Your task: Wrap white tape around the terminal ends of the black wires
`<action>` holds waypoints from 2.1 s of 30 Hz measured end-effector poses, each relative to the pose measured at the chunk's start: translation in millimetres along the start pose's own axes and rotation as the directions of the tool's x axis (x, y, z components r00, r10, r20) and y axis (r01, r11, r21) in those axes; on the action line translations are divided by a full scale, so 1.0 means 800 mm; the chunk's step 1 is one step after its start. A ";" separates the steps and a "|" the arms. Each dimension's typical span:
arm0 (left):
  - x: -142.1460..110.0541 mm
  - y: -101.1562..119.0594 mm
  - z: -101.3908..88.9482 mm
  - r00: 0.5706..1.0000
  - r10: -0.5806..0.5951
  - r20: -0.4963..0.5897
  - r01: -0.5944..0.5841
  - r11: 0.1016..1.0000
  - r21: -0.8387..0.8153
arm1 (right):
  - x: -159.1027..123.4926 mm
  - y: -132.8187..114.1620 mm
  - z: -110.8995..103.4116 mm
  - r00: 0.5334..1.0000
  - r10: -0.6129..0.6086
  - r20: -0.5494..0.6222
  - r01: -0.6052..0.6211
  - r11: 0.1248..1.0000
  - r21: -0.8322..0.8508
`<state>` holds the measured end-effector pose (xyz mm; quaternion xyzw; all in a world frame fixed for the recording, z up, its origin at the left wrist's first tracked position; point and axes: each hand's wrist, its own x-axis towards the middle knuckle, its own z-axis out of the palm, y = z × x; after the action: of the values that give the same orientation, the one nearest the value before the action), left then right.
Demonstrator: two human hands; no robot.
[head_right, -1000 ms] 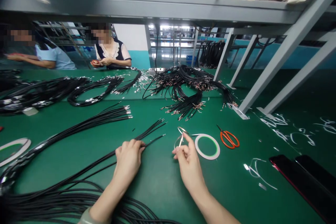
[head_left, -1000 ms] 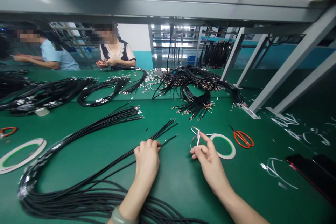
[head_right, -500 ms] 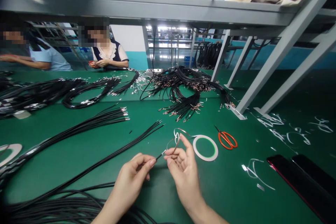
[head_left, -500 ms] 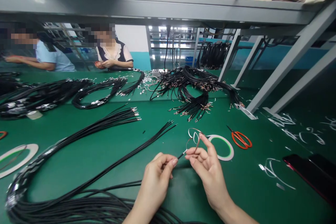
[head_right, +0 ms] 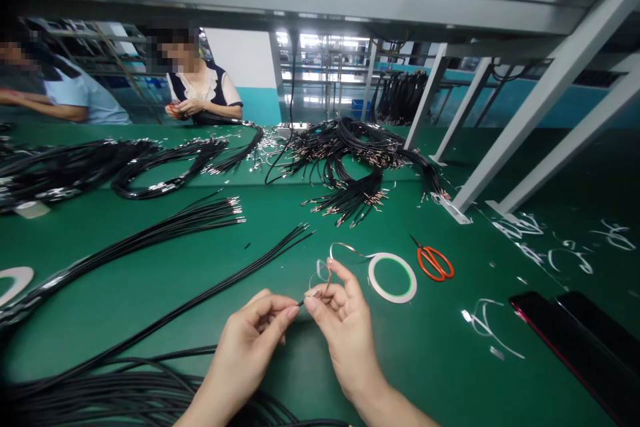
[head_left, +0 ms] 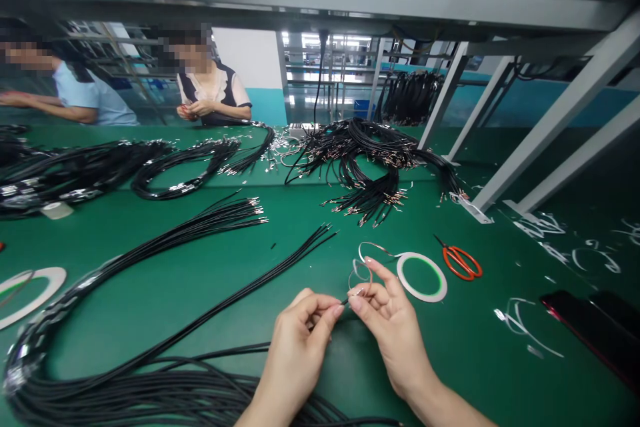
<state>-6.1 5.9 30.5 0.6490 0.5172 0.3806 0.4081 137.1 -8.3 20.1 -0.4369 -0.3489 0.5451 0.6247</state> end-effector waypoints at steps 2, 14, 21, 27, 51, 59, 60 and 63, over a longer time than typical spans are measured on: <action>-0.001 -0.001 0.000 1.000 0.014 -0.013 -0.014 1.000 -0.008 | 0.001 0.000 -0.003 0.999 0.021 0.043 -0.021 1.000 0.008; -0.002 0.001 0.004 0.993 0.107 -0.045 -0.105 0.993 0.049 | -0.001 0.000 0.001 1.000 0.016 0.022 -0.016 1.000 -0.010; -0.004 0.000 0.003 0.987 0.143 -0.076 -0.138 0.988 0.066 | -0.002 -0.001 -0.003 0.999 -0.041 -0.032 0.040 0.999 -0.028; -0.004 0.002 0.005 0.974 0.222 -0.045 -0.213 0.964 0.157 | 0.002 -0.004 -0.003 0.999 0.024 0.045 -0.024 1.000 -0.016; 0.002 -0.002 0.003 0.982 0.005 -0.189 -0.031 0.990 -0.137 | -0.008 -0.002 -0.013 0.989 0.015 0.150 0.023 0.969 -0.246; 0.003 0.005 0.003 0.993 -0.062 -0.095 0.025 0.938 -0.347 | -0.017 0.007 -0.018 0.951 0.050 0.305 0.107 0.873 -0.477; 0.003 0.007 0.002 0.994 -0.068 -0.091 0.032 0.937 -0.347 | -0.016 0.006 -0.019 0.950 0.040 0.310 0.130 0.851 -0.508; 0.003 0.011 0.001 0.994 -0.090 -0.064 0.062 0.935 -0.349 | -0.015 0.001 -0.021 0.943 0.004 0.333 0.197 0.801 -0.565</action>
<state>-1.5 7.2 38.3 0.5309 0.4828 0.4749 0.5094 150.0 -22.8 13.7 -0.4972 -0.6189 0.4394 0.4203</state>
